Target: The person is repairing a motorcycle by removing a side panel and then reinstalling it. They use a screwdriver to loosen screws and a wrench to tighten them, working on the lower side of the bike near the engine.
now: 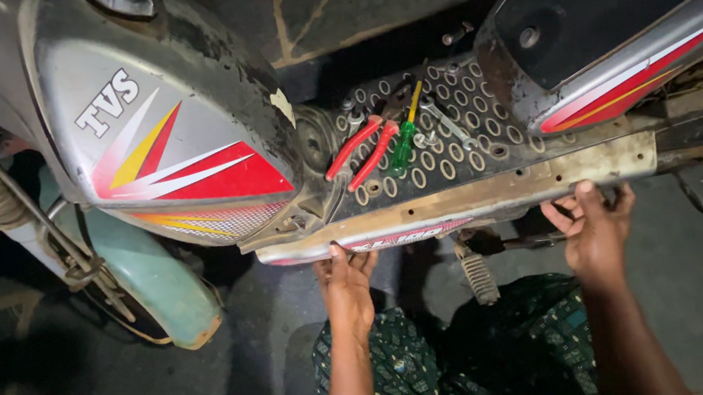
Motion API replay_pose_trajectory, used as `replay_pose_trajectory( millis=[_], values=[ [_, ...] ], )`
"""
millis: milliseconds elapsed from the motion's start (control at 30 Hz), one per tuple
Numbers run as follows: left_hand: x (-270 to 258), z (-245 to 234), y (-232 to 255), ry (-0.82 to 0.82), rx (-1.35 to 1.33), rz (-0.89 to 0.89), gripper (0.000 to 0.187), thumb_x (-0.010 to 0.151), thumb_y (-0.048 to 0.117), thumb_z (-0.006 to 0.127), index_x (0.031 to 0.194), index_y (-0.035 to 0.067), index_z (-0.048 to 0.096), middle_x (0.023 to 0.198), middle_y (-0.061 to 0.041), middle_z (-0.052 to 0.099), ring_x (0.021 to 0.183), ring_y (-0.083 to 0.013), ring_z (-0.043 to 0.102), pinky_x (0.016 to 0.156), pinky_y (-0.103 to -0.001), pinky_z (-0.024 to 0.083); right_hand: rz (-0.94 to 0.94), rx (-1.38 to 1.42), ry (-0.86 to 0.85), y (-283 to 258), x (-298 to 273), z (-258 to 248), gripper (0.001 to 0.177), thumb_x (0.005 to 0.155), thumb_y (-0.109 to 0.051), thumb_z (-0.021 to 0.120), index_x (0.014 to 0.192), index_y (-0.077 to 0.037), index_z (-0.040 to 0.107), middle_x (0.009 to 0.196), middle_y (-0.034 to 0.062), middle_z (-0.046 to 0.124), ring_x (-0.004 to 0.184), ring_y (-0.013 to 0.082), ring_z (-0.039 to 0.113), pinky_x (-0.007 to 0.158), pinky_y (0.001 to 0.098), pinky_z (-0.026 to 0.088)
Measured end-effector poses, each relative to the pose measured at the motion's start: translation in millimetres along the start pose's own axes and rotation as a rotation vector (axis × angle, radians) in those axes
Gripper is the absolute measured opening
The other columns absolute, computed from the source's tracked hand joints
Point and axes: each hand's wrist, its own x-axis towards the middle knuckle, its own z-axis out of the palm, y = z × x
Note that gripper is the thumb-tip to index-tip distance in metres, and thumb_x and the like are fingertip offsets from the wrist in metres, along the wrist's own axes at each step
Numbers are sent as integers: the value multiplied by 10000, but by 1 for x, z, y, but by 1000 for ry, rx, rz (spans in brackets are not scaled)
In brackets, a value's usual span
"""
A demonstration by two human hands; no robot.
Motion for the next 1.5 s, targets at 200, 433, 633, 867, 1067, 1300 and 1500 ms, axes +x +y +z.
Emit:
replay_pose_trajectory(
  millis=[200,433,633,867,1067,1300,1500],
  values=[
    [7,-9,20,16,32,18,439,1001,266,634,1378,177,428,1261,-132,641,1064,-291,683,922,-522,565,56,-29,92,14,-24,5,638,1014,-149,713,1473,-199,272,1135,42,623,898,176,675,845,512,641],
    [12,-17,45,45,24,5,435,991,221,600,1382,190,413,1305,-79,634,1131,-284,686,940,-528,557,38,-26,25,12,-18,10,574,1036,-161,718,1440,-161,310,1139,30,611,934,174,651,881,532,632],
    [6,-27,32,48,7,53,445,1005,185,621,1412,171,442,1280,-70,623,1099,-281,674,946,-509,564,46,-88,-46,2,11,20,614,1007,-165,736,1468,-193,332,1122,30,605,937,179,655,895,521,640],
    [10,-25,42,93,48,96,477,984,170,633,1413,158,427,1263,-78,632,1068,-267,691,867,-498,595,35,-92,31,5,4,39,591,1028,-202,741,1479,-153,362,1174,34,586,930,173,624,898,484,639],
    [28,-35,34,159,103,115,441,1008,180,661,1375,84,435,1194,-89,614,994,-240,665,826,-526,635,5,-235,110,-10,-9,41,675,990,-185,767,1492,-98,324,1188,71,562,941,184,623,858,452,647],
    [15,-24,46,166,249,110,424,997,224,623,1348,101,420,1196,-68,631,963,-240,706,765,-452,657,54,-238,142,-6,3,41,682,977,-195,766,1473,-129,303,1217,79,570,906,191,629,794,425,658],
    [15,-6,58,100,283,162,447,1003,239,561,1402,168,374,1182,-96,666,880,-217,711,663,-395,617,1,-299,53,-19,7,54,624,969,-148,755,1437,-130,342,1335,83,572,976,189,655,783,410,634]
  ],
)
